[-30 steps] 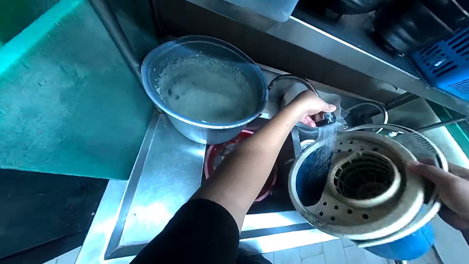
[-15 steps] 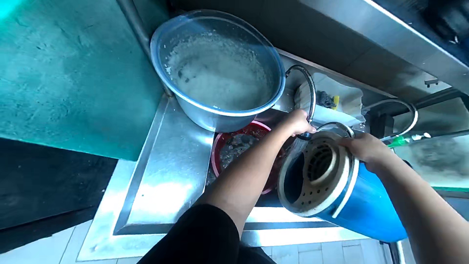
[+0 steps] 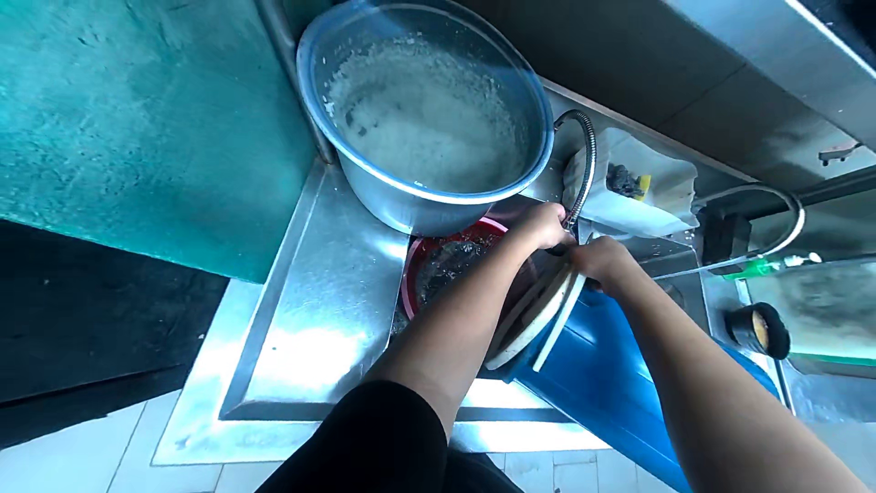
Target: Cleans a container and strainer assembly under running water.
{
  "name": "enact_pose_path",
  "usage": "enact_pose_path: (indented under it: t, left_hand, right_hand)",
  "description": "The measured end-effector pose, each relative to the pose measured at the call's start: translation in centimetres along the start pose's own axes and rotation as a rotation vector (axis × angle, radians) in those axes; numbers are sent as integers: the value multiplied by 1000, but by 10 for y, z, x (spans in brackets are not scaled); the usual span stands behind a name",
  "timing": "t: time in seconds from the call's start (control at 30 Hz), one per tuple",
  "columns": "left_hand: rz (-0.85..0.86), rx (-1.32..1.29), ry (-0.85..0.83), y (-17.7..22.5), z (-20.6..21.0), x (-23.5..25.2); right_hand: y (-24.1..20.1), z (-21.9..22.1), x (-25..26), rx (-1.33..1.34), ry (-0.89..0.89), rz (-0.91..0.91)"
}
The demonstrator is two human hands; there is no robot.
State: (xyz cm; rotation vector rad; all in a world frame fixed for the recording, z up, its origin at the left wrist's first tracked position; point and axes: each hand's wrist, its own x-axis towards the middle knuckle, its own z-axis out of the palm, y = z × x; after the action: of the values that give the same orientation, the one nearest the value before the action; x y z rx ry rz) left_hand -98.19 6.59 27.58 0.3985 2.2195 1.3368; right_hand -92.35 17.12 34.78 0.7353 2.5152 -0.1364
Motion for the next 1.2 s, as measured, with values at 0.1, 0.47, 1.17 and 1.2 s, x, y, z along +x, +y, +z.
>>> enact_pose_path:
  t: [0.1,0.47,1.17,1.2]
  left_hand:
    - [-8,13,-13,0,-4,-3]
    - [-15,-182,-50,34,-18,-20]
    - [232,170,700,39,42,-267]
    - [278,235,678,53,48,-275]
  right_hand:
    - [2,-2,-1,2,-2,10]
    - [77,-45,-29,512,39,-8]
    - [157,4,-111,1905,159,-18]
    - [157,17,-119,1970,103,12]
